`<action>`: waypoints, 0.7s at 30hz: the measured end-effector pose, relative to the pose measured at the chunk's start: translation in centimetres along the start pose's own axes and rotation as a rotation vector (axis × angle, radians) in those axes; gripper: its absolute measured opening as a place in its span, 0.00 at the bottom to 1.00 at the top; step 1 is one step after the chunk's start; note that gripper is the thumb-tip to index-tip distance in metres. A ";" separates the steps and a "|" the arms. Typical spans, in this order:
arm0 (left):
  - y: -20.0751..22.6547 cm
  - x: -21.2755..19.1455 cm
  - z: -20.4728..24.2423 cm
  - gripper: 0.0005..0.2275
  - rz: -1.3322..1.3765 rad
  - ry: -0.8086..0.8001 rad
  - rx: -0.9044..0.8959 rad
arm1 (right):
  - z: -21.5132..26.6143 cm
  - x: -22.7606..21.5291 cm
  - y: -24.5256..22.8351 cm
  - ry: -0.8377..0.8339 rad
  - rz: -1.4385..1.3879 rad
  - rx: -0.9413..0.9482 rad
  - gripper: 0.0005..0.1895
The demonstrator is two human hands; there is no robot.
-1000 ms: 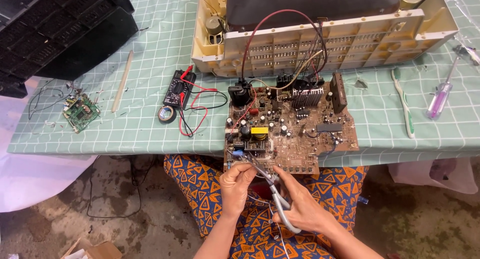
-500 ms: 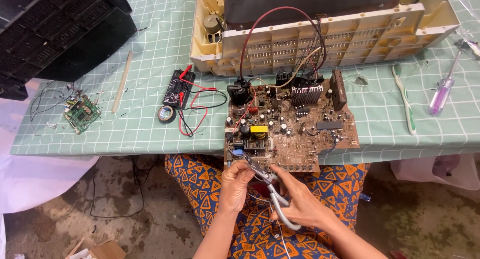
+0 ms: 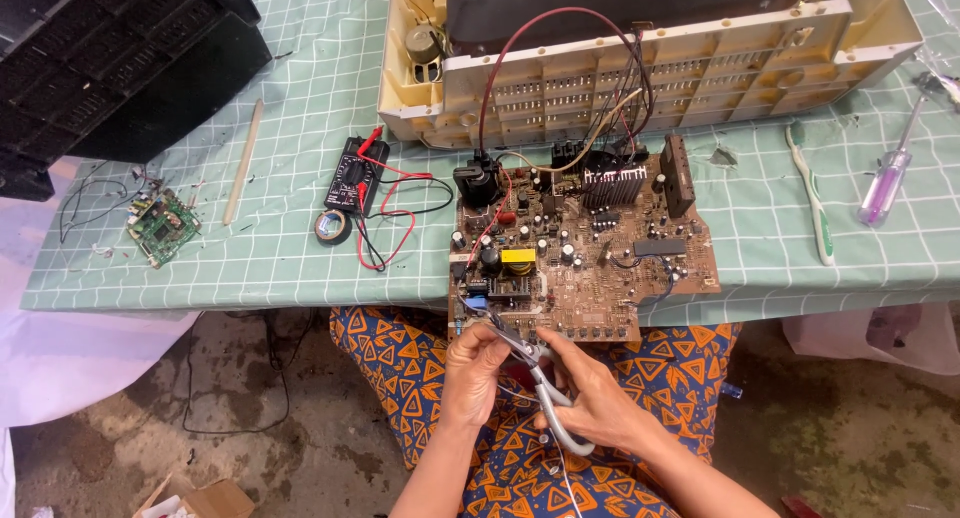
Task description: Repairing a television circuit board by testing components with a multimeter and manipulating wires with pliers.
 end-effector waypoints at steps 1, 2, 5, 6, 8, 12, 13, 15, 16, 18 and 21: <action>0.1 0.1 0.0 0.06 -0.004 -0.001 0.002 | -0.1 0.0 0.0 0.026 0.009 -0.035 0.58; 0.2 0.2 0.1 0.06 -0.008 -0.001 0.004 | -0.1 0.1 0.1 0.052 0.018 -0.069 0.54; -0.1 -0.2 0.1 0.08 -0.007 0.018 -0.007 | -0.1 0.0 0.3 0.109 -0.005 -0.119 0.49; 0.0 -0.1 0.1 0.08 -0.007 0.019 -0.006 | -0.1 0.0 0.3 0.108 -0.005 -0.120 0.49; 0.3 0.2 0.2 0.08 0.005 -0.001 -0.004 | -0.1 0.1 0.4 0.121 0.006 -0.133 0.47; 0.0 -0.2 0.2 0.08 0.002 0.016 -0.008 | -0.1 0.4 0.7 0.143 -0.008 -0.132 0.46; 0.0 -0.1 0.1 0.08 0.008 0.009 -0.004 | -0.1 0.5 0.8 0.147 -0.014 -0.127 0.46; 0.2 0.1 0.2 0.08 0.015 0.004 -0.001 | 0.0 0.7 1.0 0.151 -0.021 -0.122 0.46; 0.4 0.4 0.3 0.08 0.021 -0.004 -0.004 | 0.0 0.8 1.0 0.162 -0.034 -0.138 0.45; 0.4 0.5 0.3 0.07 0.027 -0.011 -0.007 | 0.1 0.9 0.8 0.172 -0.047 -0.154 0.44; -0.1 -0.1 0.2 0.07 0.022 0.013 -0.013 | 0.1 1.1 0.5 0.153 -0.074 -0.156 0.43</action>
Point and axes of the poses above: each hand's wrist, its own z-axis away from the middle knuckle, its own x-axis out of the palm, y = z × x, the point moved 7 cm from there along -z, towards the middle knuckle, and after that the axes turned 3 degrees about -x, right-handed, at the moved point
